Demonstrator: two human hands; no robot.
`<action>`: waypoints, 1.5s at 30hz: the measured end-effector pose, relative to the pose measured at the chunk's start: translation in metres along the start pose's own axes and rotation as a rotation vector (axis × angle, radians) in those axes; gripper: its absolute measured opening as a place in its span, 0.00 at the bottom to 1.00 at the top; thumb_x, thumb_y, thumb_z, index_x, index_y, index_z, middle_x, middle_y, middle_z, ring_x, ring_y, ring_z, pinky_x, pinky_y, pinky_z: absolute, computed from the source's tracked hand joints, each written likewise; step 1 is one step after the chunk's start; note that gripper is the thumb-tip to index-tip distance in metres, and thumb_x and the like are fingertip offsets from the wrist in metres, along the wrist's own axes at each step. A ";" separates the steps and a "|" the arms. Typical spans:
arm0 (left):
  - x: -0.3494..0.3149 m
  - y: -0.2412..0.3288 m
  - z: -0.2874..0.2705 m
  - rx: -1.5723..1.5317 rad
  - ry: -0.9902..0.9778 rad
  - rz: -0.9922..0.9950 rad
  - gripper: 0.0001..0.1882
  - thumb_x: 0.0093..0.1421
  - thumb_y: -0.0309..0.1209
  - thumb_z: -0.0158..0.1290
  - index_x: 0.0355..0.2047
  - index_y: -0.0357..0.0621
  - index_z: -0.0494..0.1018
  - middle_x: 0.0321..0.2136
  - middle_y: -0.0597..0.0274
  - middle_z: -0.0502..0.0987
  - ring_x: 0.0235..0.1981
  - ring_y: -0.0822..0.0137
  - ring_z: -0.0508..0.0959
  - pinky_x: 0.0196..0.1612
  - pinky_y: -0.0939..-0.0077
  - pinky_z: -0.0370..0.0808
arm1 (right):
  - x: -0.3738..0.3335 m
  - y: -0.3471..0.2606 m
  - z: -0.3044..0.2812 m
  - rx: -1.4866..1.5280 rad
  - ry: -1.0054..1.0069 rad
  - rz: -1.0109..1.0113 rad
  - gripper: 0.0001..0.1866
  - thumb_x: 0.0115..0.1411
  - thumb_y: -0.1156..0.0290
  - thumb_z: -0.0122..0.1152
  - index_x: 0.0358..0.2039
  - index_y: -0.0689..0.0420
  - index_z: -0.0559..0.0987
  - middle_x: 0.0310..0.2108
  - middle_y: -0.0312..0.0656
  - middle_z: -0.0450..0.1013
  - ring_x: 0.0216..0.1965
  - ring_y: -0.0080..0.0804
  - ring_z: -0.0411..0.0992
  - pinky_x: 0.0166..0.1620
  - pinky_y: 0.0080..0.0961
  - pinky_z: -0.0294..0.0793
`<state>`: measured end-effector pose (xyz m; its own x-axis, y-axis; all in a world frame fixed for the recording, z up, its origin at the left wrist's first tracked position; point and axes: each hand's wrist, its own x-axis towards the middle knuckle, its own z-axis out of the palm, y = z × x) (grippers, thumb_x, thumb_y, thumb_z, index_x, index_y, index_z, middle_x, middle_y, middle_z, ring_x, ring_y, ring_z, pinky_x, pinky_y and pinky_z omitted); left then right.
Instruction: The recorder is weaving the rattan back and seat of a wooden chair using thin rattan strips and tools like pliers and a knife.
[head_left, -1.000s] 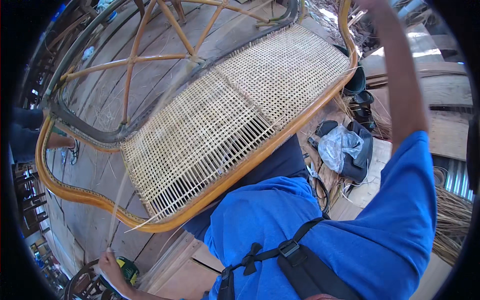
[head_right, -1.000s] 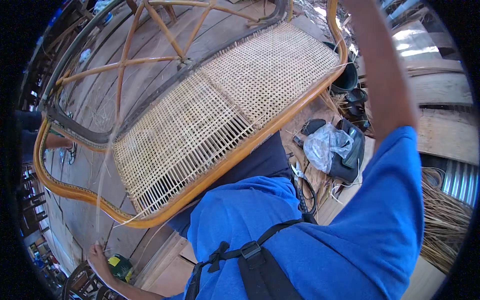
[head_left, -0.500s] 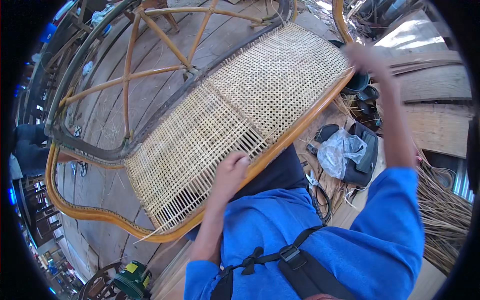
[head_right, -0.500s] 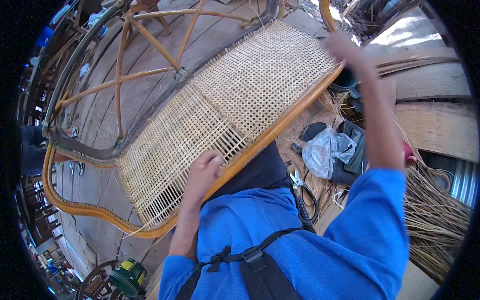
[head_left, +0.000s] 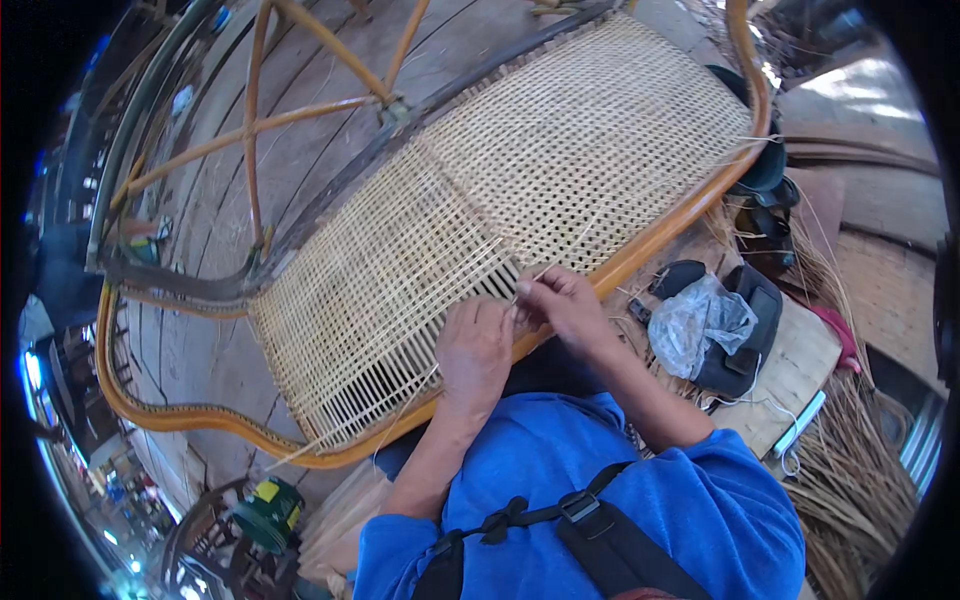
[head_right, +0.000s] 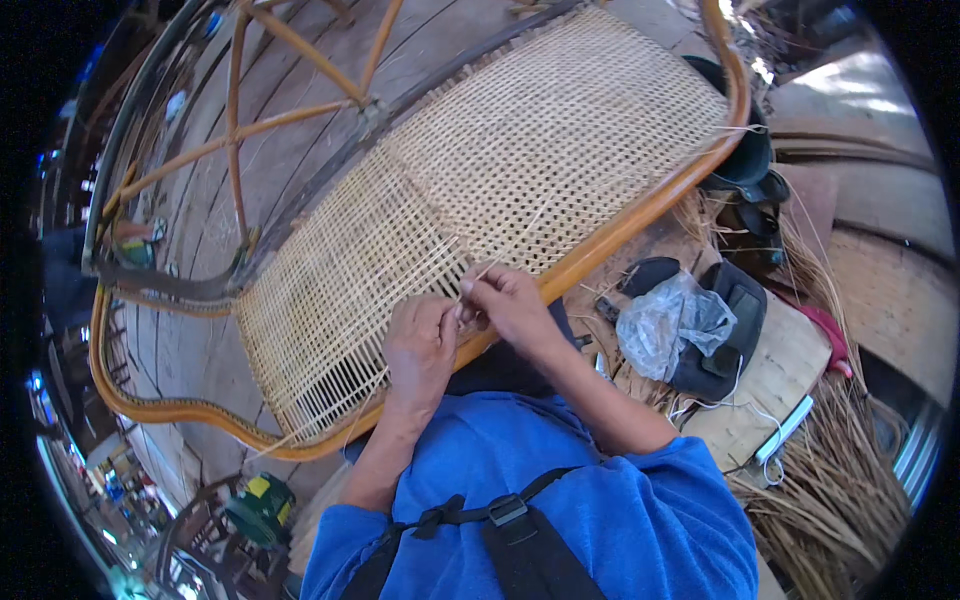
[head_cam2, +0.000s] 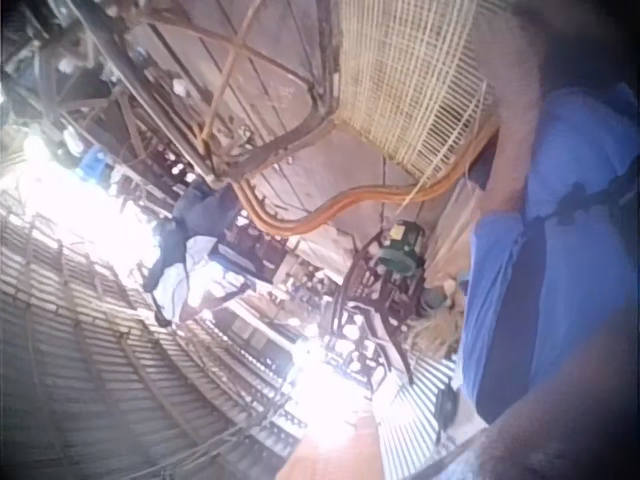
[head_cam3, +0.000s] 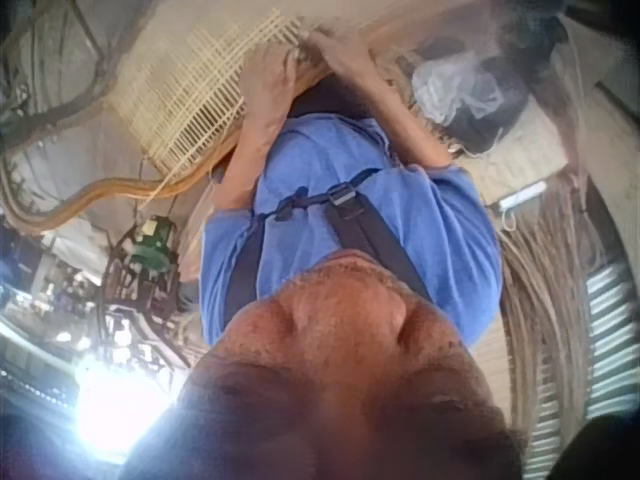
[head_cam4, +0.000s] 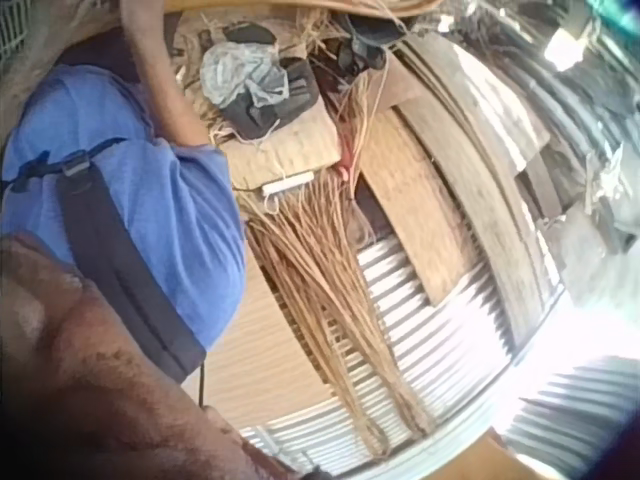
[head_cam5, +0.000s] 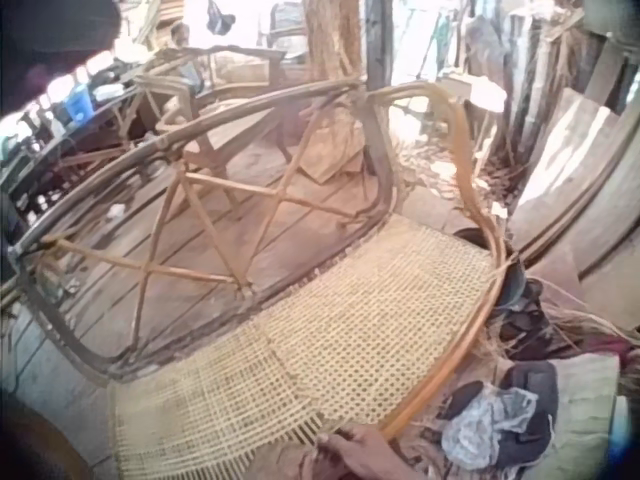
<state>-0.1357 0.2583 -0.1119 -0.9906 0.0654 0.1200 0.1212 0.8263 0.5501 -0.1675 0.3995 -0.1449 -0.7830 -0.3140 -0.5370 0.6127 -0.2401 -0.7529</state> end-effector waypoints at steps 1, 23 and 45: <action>0.003 0.002 -0.003 -0.023 0.033 0.034 0.04 0.52 0.28 0.55 0.26 0.45 0.71 0.26 0.58 0.73 0.31 0.58 0.73 0.33 0.66 0.71 | 0.006 -0.001 -0.001 -0.003 -0.011 0.013 0.07 0.60 0.69 0.52 0.31 0.59 0.75 0.23 0.33 0.73 0.20 0.17 0.69 0.23 0.13 0.68; -0.015 -0.013 -0.032 0.098 0.012 0.025 0.05 0.59 0.27 0.50 0.30 0.37 0.71 0.21 0.61 0.69 0.20 0.74 0.67 0.24 0.77 0.65 | 0.014 0.020 0.016 0.341 -0.274 0.363 0.07 0.60 0.70 0.55 0.35 0.60 0.75 0.26 0.39 0.75 0.24 0.22 0.73 0.27 0.15 0.72; 0.042 -0.047 -0.007 -0.545 -0.214 -0.676 0.08 0.59 0.31 0.53 0.29 0.38 0.71 0.17 0.69 0.70 0.19 0.81 0.64 0.23 0.84 0.65 | 0.080 -0.081 -0.061 -0.058 0.193 -0.112 0.05 0.59 0.72 0.53 0.31 0.59 0.75 0.23 0.38 0.74 0.23 0.22 0.73 0.26 0.17 0.71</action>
<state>-0.1829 0.2180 -0.1266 -0.8451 -0.1908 -0.4993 -0.5339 0.3489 0.7702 -0.2866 0.4500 -0.1499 -0.8554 -0.1050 -0.5073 0.5177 -0.2086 -0.8297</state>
